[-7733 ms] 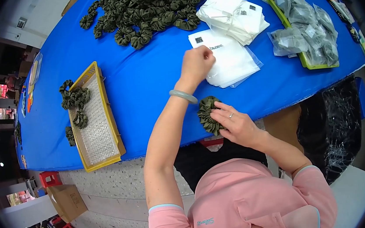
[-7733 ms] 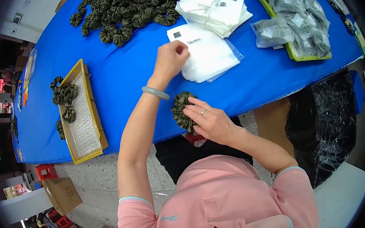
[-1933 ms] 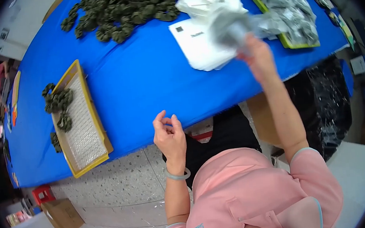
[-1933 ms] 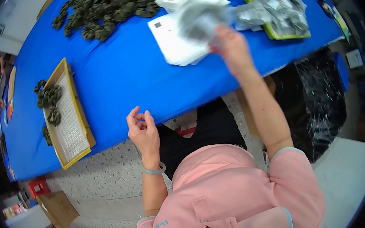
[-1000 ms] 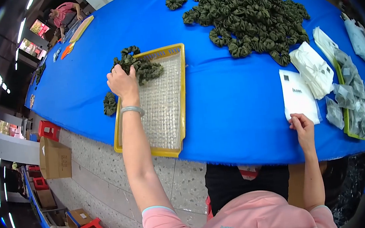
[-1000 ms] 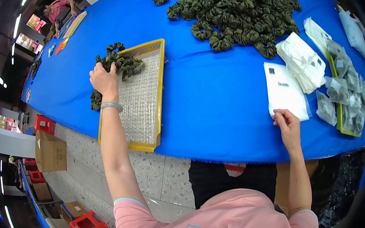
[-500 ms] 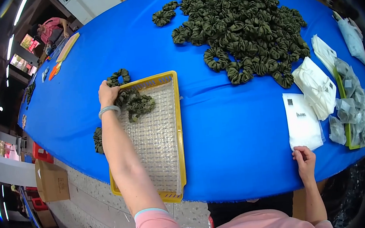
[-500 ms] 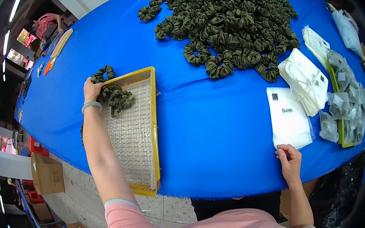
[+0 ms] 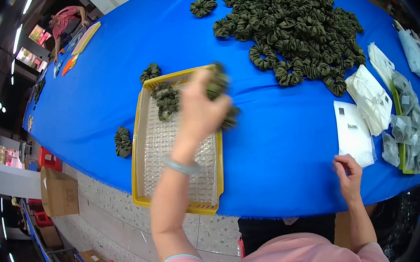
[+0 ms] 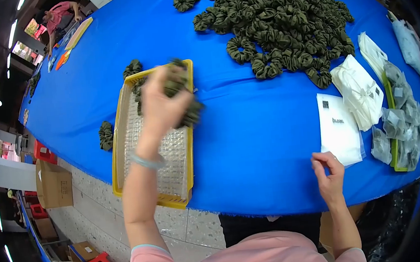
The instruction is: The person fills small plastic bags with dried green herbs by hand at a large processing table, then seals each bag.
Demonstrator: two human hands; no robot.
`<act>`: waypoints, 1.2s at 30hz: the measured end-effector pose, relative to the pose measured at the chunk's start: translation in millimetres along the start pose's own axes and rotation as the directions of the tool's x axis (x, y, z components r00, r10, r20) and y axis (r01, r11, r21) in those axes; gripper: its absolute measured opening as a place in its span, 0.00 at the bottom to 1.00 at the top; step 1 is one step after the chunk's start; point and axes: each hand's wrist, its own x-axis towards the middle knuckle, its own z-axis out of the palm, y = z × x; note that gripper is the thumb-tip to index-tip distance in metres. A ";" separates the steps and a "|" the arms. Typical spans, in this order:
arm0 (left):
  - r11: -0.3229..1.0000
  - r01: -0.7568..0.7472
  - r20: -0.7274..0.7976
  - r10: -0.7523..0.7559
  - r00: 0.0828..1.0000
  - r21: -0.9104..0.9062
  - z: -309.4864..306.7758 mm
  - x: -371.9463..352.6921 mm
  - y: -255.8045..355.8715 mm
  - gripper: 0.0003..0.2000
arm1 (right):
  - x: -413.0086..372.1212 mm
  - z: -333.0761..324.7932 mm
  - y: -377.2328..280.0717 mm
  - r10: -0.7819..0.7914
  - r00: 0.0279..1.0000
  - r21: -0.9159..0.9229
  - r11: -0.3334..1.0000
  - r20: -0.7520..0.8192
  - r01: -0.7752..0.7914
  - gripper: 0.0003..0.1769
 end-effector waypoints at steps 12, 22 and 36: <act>0.857 0.275 -0.052 -0.281 0.958 0.436 -21.7 40.8 -73.5 0.08 | 31.2 112.9 -38.4 -0.449 0.794 -0.356 0.723 0.410 0.593 0.24; 0.317 0.464 -0.245 -0.540 0.805 0.827 -75.9 105.6 -256.7 0.15 | 24.2 65.4 -17.6 -0.452 0.775 -0.267 0.759 0.442 0.594 0.23; 0.931 -0.323 0.210 0.286 0.935 0.169 79.0 -127.0 128.4 0.16 | 37.5 -36.0 -9.6 -0.291 0.946 -0.298 0.924 -0.142 0.240 0.06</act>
